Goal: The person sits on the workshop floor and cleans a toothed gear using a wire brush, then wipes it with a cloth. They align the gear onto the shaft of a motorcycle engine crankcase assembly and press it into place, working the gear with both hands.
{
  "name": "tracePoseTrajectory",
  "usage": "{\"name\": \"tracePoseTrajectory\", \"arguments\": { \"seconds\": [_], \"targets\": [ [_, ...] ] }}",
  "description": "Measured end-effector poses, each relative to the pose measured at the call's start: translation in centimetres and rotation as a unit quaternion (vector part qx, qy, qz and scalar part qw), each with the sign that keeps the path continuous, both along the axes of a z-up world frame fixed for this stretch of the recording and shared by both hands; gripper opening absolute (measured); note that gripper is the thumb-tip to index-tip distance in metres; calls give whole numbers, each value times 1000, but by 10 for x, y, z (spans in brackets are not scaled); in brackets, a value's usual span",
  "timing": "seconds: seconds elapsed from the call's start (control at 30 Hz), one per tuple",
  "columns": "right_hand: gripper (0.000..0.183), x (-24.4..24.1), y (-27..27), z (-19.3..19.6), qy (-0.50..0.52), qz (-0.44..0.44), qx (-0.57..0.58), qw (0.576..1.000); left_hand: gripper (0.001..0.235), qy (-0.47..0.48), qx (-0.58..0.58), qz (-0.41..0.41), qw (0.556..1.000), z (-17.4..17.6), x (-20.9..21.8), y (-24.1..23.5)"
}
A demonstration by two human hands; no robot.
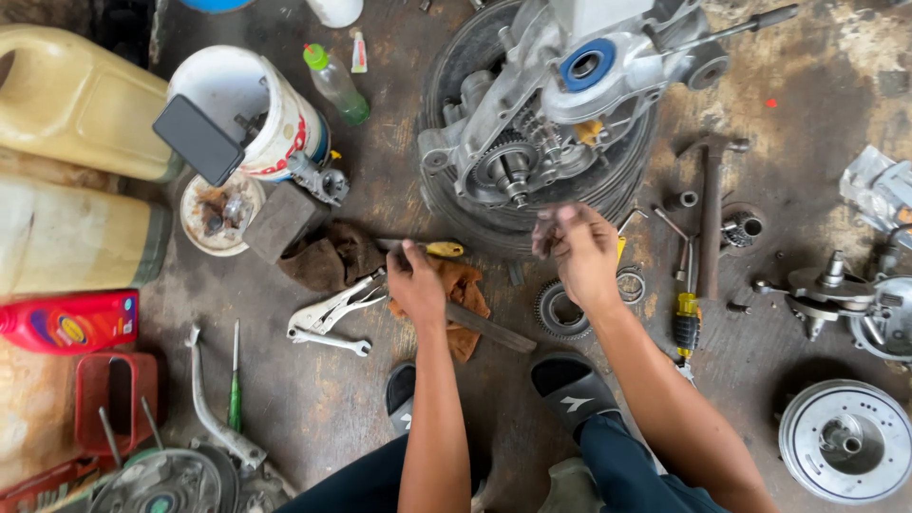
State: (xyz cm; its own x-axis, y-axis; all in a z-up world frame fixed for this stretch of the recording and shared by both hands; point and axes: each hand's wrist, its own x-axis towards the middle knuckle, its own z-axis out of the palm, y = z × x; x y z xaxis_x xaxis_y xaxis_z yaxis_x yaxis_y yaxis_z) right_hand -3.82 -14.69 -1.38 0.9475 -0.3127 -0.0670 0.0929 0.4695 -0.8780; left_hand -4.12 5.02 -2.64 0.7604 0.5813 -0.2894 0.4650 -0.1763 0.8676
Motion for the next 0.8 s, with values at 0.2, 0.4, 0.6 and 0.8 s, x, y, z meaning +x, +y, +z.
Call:
{"name": "tracePoseTrajectory", "arguments": {
  "seconds": [0.2,0.4,0.6,0.8],
  "targets": [
    [22,-33,22,0,36,120,-315,941,27,72,286,-77,952,-86,-32,50],
    [75,-70,50,-86,28,405,-672,619,41,152,206,-47,966,-161,-59,93],
    [73,-89,44,-120,55,329,-637,695,48,217,177,-102,955,-154,-62,90],
    [63,-82,7,-100,51,309,-715,625,43,263,256,-167,915,-108,-54,65]
  ]
}}
